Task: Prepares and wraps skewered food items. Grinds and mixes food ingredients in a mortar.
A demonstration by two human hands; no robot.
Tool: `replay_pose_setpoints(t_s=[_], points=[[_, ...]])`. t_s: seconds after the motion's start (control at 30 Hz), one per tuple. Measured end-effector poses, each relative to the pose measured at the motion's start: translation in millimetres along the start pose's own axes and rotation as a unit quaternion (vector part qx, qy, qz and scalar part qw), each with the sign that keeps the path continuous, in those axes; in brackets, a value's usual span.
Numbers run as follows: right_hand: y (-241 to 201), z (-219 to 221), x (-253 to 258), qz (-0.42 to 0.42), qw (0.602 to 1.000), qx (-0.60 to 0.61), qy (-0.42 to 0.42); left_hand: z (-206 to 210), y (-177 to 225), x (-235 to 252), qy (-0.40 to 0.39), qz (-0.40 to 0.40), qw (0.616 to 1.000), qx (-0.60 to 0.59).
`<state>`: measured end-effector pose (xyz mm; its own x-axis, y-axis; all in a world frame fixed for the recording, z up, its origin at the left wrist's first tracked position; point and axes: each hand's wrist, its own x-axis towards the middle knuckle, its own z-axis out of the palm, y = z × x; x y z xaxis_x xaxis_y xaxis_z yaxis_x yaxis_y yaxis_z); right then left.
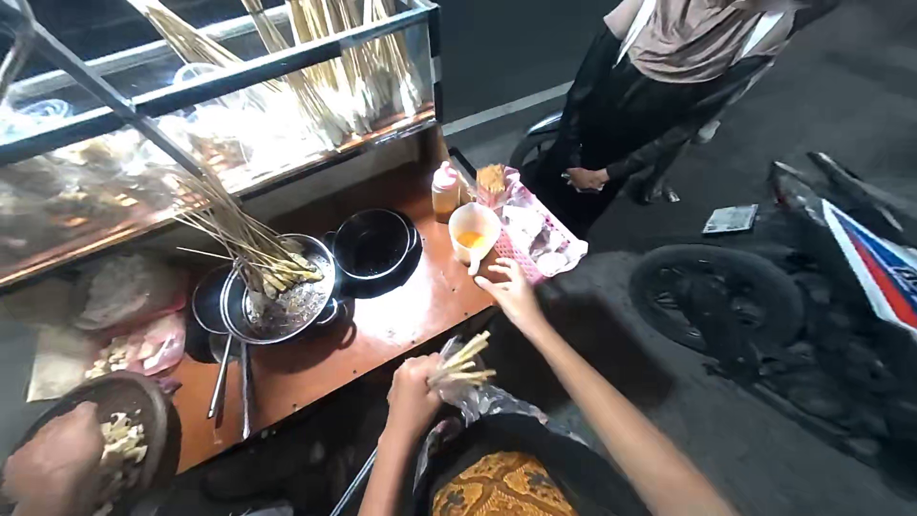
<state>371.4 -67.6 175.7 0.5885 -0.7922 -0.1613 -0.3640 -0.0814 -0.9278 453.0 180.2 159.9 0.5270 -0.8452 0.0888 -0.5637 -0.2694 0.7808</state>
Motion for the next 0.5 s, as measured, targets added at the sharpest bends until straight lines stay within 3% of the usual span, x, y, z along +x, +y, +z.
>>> replay_pose_setpoints(t_s=[0.1, 0.2, 0.33, 0.5], points=[[23.4, 33.7, 50.4, 0.042, 0.996, -0.064, 0.041, 9.0, 0.3, -2.6, -0.023, 0.010, 1.000, 0.003], [28.6, 49.2, 70.2, 0.123, 0.990, 0.020, 0.070, 17.7, 0.4, -7.1, -0.036, -0.037, 0.998, -0.023], [31.0, 47.8, 75.6, 0.137, 0.987, 0.087, 0.014, 37.6, -14.4, -3.8, -0.015, -0.094, 0.992, -0.080], [46.8, 36.4, 88.9, 0.104, 0.986, 0.121, -0.054, 46.9, -2.9, 0.4, 0.063, -0.176, 0.981, -0.049]])
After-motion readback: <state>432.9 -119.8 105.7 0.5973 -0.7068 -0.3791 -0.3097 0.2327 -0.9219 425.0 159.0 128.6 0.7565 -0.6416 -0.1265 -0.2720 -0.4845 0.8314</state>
